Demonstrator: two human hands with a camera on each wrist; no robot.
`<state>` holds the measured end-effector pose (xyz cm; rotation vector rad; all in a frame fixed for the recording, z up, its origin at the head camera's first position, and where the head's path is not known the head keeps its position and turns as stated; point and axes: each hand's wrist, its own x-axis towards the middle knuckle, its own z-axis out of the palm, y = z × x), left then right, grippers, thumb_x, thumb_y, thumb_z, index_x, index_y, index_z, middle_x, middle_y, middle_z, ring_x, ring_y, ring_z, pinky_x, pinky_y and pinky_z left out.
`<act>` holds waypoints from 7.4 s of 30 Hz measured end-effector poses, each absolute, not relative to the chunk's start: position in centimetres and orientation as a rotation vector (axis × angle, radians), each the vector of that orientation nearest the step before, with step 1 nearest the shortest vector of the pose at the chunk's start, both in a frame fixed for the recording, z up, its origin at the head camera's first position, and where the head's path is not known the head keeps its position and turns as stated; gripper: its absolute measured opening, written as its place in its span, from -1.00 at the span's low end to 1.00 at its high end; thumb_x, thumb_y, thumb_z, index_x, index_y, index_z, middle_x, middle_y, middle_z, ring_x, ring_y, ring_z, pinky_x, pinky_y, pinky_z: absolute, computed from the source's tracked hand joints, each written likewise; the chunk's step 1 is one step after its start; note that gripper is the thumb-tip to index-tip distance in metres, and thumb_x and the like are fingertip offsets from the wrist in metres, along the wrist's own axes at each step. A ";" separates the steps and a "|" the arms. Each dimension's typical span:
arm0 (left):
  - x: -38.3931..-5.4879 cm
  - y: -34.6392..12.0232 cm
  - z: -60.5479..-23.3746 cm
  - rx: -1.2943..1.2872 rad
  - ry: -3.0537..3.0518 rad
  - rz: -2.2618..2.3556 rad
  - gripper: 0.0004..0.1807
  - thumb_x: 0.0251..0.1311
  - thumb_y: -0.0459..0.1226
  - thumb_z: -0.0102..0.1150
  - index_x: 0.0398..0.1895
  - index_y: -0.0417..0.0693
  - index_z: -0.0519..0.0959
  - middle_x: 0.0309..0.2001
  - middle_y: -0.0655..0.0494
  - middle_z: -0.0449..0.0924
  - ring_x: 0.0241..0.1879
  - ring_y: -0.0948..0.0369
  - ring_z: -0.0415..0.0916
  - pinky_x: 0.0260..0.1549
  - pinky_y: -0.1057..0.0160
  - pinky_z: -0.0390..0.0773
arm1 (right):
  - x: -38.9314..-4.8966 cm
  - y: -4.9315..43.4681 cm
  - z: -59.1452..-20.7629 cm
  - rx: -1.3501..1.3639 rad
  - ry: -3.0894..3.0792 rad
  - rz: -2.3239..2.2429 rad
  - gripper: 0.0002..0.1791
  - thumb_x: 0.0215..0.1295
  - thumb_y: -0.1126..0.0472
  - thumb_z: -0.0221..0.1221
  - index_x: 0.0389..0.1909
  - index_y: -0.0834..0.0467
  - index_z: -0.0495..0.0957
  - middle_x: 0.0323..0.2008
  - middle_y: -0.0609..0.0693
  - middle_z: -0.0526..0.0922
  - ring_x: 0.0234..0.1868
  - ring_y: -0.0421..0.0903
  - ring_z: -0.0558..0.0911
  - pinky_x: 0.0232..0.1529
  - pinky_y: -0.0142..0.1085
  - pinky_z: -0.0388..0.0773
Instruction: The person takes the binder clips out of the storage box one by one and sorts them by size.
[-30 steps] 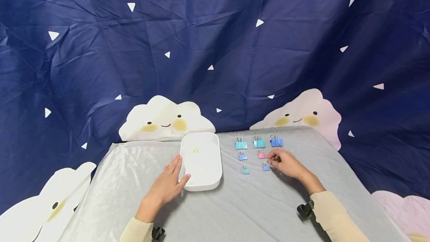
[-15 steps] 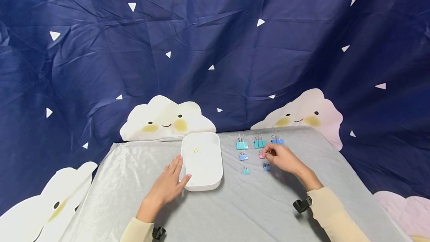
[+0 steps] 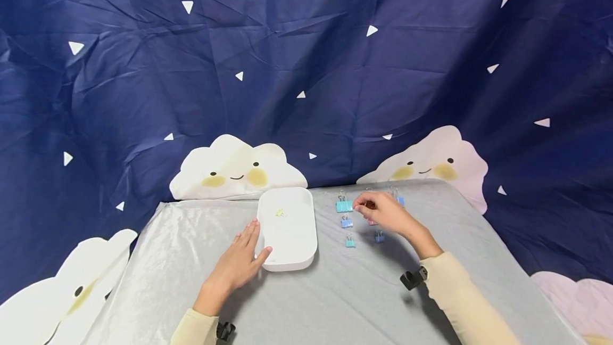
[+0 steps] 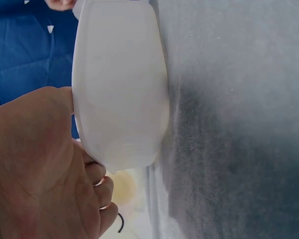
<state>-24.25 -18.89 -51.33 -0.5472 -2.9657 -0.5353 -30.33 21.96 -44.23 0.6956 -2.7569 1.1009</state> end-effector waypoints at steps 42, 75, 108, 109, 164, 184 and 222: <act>-24.7 -19.2 -51.0 -0.541 -2.982 -0.547 -0.10 0.62 0.15 -0.08 0.69 -0.33 0.05 0.72 -0.19 0.01 0.71 -0.10 0.02 0.67 -0.18 0.12 | -38.6 3.6 -42.4 0.997 -2.870 0.977 -0.88 0.50 0.29 0.25 -0.15 0.20 0.75 -0.28 0.00 0.79 -0.41 -0.24 0.69 -0.36 -0.44 0.64; -24.5 -19.1 -51.0 -0.542 -2.969 -0.545 -0.12 0.62 0.11 -0.05 0.68 -0.34 0.07 0.71 -0.21 0.03 0.70 -0.13 0.05 0.67 -0.20 0.13 | -40.5 0.1 -47.5 1.054 -3.229 0.419 -0.63 0.42 0.33 0.31 0.22 0.16 0.70 0.21 0.08 0.75 0.28 0.03 0.68 0.42 -0.16 0.57; -24.5 -19.3 -51.4 -0.542 -2.953 -0.545 -0.12 0.62 0.12 -0.05 0.68 -0.35 0.07 0.71 -0.21 0.04 0.70 -0.12 0.05 0.66 -0.20 0.14 | -39.8 1.7 -47.1 0.817 -3.344 0.601 -0.97 0.43 0.25 0.31 -0.18 0.07 0.71 -0.57 -0.06 0.65 -0.56 -0.18 0.60 -0.50 -0.41 0.45; -24.6 -19.2 -51.4 -0.540 -2.959 -0.542 -0.12 0.62 0.12 -0.06 0.68 -0.35 0.07 0.71 -0.21 0.03 0.70 -0.12 0.04 0.67 -0.19 0.14 | -39.9 1.8 -47.1 0.823 -3.322 0.614 -0.97 0.44 0.26 0.30 -0.20 0.09 0.71 -0.56 -0.05 0.68 -0.56 -0.17 0.62 -0.49 -0.42 0.46; -24.4 -19.1 -51.3 -0.535 -2.968 -0.530 -0.12 0.63 0.12 -0.06 0.69 -0.34 0.06 0.71 -0.22 0.02 0.70 -0.13 0.03 0.67 -0.19 0.13 | -39.0 7.7 -45.7 0.957 -2.912 0.936 -0.89 0.38 0.38 0.35 -0.25 0.13 0.81 -0.28 -0.05 0.84 -0.37 -0.29 0.66 -0.30 -0.44 0.61; -24.4 -19.0 -51.4 -0.542 -2.955 -0.555 -0.11 0.62 0.11 -0.06 0.68 -0.37 0.05 0.71 -0.25 0.01 0.70 -0.14 0.02 0.67 -0.20 0.12 | -36.3 13.0 -44.4 0.960 -2.765 0.907 -0.89 0.41 0.32 0.34 -0.23 0.09 0.82 -0.25 -0.08 0.81 -0.27 -0.24 0.67 -0.19 -0.35 0.67; -24.4 -19.1 -51.5 -0.572 -2.908 -0.584 -0.11 0.61 0.11 -0.04 0.66 -0.41 0.10 0.68 -0.29 0.08 0.67 -0.19 0.08 0.63 -0.26 0.17 | -32.0 22.0 -43.6 0.841 -2.624 0.946 -0.93 0.33 0.40 0.37 -0.25 0.18 0.76 -0.31 -0.02 0.77 -0.28 -0.20 0.72 -0.17 -0.32 0.75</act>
